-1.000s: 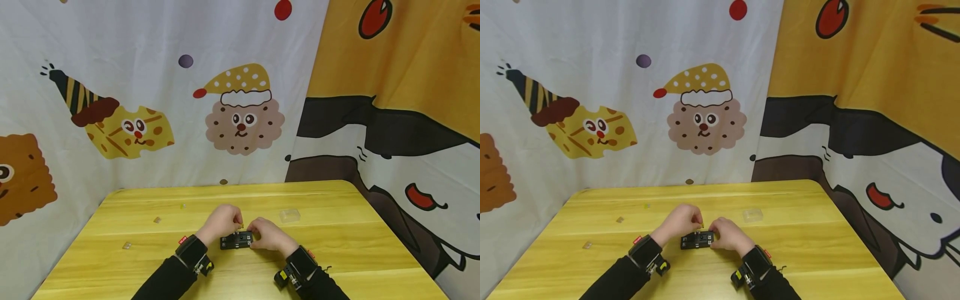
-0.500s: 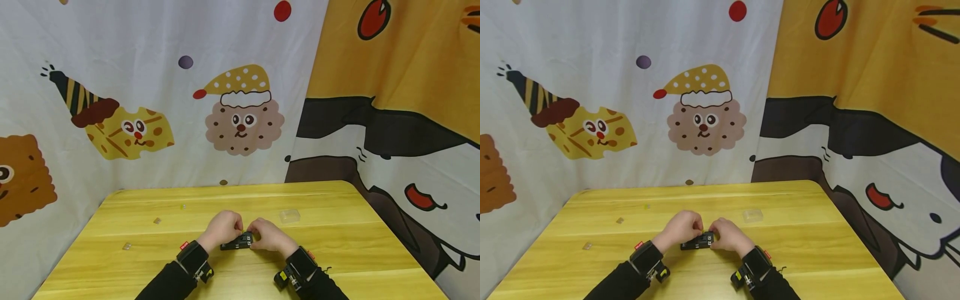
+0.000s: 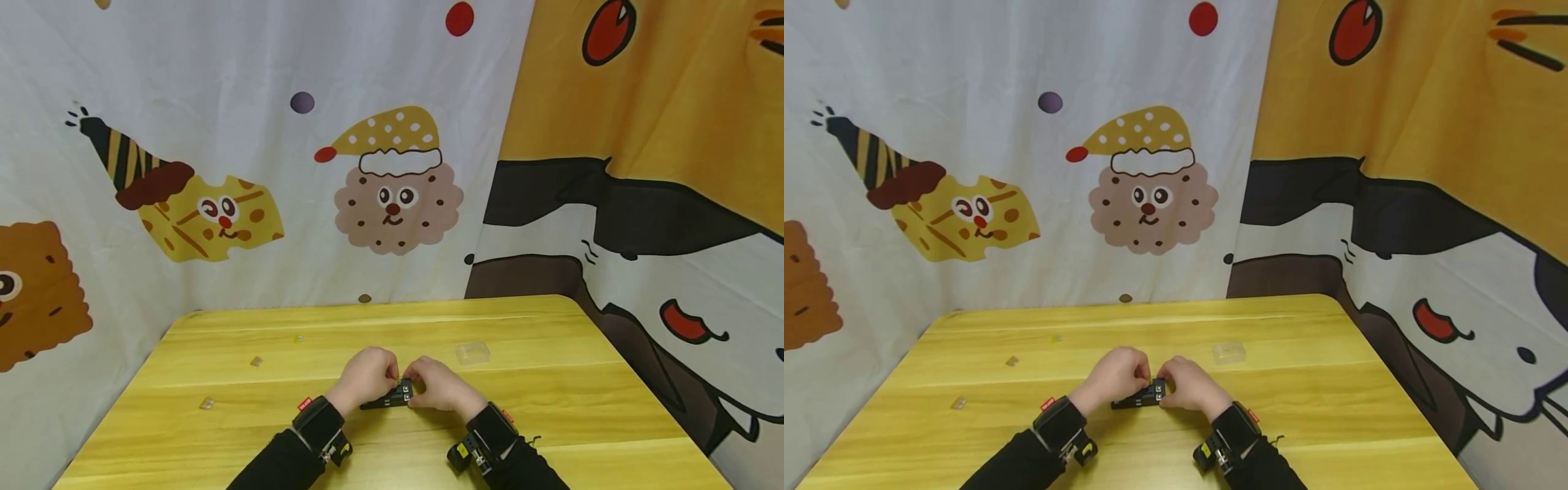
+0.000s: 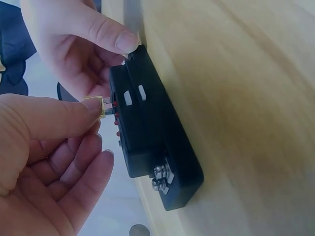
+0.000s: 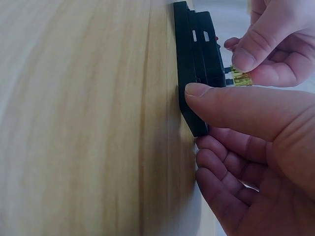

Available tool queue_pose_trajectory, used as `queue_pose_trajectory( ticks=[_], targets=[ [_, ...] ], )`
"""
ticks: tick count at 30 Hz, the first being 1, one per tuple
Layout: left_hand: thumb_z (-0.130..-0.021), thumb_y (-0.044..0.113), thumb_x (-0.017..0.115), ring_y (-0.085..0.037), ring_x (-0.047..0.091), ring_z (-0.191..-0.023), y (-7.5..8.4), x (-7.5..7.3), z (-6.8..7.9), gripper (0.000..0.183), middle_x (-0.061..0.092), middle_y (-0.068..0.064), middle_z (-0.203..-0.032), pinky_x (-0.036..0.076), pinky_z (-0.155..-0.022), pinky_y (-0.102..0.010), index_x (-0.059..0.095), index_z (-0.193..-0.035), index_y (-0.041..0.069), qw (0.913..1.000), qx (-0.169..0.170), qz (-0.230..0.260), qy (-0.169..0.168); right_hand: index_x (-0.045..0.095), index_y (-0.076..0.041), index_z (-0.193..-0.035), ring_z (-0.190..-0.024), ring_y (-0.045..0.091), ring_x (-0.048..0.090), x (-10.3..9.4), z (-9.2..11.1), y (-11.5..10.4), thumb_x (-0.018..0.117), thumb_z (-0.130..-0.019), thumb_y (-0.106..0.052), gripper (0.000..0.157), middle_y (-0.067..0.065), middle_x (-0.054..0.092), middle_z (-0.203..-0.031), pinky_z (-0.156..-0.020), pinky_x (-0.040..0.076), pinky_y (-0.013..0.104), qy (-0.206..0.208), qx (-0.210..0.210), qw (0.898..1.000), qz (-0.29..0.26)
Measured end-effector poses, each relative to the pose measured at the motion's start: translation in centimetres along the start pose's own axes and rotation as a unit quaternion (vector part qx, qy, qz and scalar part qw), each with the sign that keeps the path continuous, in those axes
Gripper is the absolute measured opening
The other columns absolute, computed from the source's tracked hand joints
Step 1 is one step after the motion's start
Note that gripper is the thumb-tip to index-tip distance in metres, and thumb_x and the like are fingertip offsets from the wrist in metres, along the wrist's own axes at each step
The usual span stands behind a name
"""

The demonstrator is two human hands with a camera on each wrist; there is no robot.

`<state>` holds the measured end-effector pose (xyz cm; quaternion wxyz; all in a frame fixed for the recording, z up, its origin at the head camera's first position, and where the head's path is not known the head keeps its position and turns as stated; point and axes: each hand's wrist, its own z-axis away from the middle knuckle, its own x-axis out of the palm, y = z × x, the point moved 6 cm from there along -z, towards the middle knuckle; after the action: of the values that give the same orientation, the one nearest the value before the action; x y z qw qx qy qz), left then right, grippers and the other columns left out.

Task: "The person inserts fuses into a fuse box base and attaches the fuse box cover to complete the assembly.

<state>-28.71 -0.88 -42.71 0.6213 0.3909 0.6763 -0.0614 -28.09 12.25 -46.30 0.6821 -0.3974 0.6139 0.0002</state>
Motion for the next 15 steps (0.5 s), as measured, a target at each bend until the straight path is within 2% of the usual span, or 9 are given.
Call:
queue_pose_trajectory(
  ticks=[15],
  targets=[
    [-0.076,0.006,0.081,-0.007,0.052,-0.062,-0.01,0.28,-0.02,0.017,0.058,0.011,-0.067,0.045,-0.062,-0.023,0.068,-0.071,0.014,1.0000,-0.002,-0.001,-0.002,0.066,-0.006,-0.105,-0.092,0.022,0.057,0.07,-0.19,0.31,0.086,-0.074,-0.012,0.038,0.003,0.057,-0.099,-0.085,0.048,0.039,0.005,-0.001,1.000,0.008]
  ],
)
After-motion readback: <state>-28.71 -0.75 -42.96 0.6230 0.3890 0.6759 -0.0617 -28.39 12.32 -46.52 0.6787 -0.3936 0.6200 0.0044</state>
